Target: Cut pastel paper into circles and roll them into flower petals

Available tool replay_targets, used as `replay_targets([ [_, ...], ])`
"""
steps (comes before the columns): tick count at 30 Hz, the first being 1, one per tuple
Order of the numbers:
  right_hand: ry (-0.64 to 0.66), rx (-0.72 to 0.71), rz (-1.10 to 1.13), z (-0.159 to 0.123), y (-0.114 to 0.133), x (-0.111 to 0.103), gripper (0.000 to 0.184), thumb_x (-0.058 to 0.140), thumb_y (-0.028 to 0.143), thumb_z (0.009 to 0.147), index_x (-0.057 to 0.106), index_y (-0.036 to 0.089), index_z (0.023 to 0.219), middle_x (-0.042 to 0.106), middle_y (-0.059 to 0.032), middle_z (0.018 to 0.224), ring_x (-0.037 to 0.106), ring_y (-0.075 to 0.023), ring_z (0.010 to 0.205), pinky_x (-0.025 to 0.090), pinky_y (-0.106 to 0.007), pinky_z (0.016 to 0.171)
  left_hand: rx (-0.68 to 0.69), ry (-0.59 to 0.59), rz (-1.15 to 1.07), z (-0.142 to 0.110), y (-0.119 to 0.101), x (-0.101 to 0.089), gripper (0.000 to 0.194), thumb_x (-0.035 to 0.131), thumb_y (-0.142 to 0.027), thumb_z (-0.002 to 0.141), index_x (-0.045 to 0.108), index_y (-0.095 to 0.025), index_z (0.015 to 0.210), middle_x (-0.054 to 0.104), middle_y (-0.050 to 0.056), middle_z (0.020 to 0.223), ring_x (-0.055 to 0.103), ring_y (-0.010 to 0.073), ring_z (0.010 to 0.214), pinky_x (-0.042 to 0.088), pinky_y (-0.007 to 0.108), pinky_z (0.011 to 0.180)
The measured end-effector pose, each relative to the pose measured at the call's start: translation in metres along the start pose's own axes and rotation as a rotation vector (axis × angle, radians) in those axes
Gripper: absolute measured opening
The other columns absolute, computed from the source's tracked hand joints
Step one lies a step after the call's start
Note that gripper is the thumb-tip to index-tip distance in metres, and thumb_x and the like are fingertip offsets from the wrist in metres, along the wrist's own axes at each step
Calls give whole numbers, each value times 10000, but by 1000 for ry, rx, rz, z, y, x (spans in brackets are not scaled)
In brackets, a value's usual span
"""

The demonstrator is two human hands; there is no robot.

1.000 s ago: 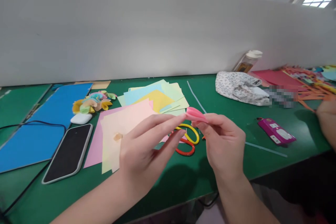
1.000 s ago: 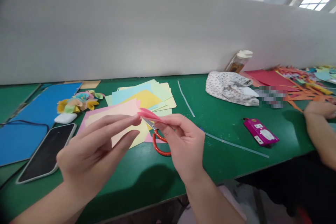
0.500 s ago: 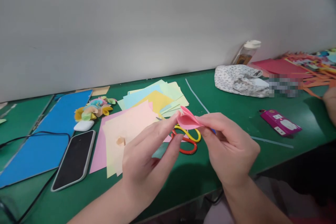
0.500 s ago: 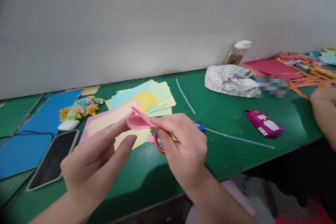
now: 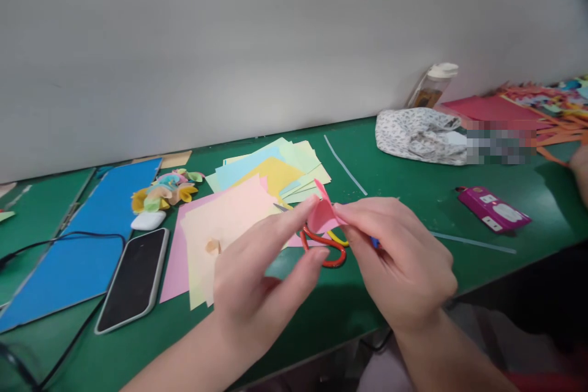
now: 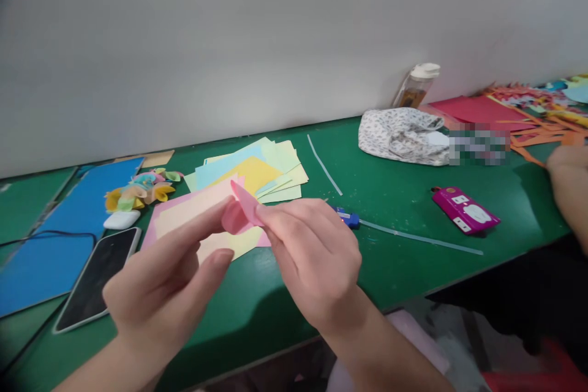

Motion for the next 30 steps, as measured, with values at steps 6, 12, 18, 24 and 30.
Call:
replay_targets([
  [6,26,-17,7,3,0,3,245,627,-16,847,709,202,925,766,-37,779,714,-166,740,577,-287,665,-171,-181,-120,1,16,-12,417,674,-117,849,626,-293,1224,747,-23,942,726,121,811,634,212,730],
  [12,97,-65,-26,3,2,10,225,619,4,851,721,197,906,774,-45,778,711,-170,728,592,-292,660,-159,-65,-109,8,16,-11,333,662,-101,838,671,-280,1118,702,14,1058,700,150,900,640,238,722],
  [18,108,-115,-4,3,5,11,185,630,21,859,730,164,920,778,-63,803,710,-169,752,593,-282,699,-92,38,-50,13,12,-12,259,642,-33,823,715,-256,933,721,0,984,688,147,956,615,190,704],
  [24,119,-96,65,5,4,12,127,639,32,863,735,115,873,771,-100,786,698,-173,732,586,-286,679,-196,86,-143,16,19,-12,182,627,-97,862,724,-246,900,734,4,900,706,154,868,638,227,677],
  [30,142,-113,66,3,0,16,132,613,33,885,712,118,865,763,-94,771,687,-171,722,573,-292,671,-190,90,-85,17,22,-13,205,608,-78,848,720,-247,879,743,-22,903,708,124,859,607,175,692],
])
Point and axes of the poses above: each hand's wrist, its own z-axis towards the middle knuckle, its own x-axis out of the palm, y = z × x, the point moved 7 cm from there along z, towards the middle knuckle
